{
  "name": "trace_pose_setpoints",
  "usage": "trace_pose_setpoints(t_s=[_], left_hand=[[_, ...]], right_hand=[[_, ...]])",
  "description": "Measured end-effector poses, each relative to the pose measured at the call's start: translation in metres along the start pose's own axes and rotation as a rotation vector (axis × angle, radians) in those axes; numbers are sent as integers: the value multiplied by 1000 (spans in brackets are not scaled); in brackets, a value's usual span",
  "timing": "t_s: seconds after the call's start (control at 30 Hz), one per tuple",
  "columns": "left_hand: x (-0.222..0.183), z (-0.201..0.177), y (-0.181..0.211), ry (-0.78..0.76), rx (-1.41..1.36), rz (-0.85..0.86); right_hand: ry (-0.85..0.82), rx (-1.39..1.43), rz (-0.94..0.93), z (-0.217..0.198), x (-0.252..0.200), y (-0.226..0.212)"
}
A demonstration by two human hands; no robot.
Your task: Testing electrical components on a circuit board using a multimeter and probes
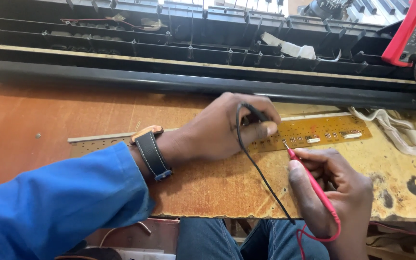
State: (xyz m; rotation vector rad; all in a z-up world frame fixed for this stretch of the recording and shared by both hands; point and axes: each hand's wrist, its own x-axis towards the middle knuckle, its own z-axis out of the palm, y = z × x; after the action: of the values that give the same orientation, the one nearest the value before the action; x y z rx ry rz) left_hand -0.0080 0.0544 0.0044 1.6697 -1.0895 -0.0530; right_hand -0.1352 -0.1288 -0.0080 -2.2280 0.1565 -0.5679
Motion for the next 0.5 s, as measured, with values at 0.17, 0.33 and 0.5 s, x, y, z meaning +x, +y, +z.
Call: trace_pose_setpoints(t_s=[0.17,0.33,0.5], left_hand=[[3,-2,-1,69,105,-13],[3,-2,-4,58,145,-25],[2,-1,-3,51,123,-25]], right_hand=[[-10,28,38,-3,-2,-5],[-34,-15,-30,-4,-2,1],[-51,-83,-59,-5,0,-1]])
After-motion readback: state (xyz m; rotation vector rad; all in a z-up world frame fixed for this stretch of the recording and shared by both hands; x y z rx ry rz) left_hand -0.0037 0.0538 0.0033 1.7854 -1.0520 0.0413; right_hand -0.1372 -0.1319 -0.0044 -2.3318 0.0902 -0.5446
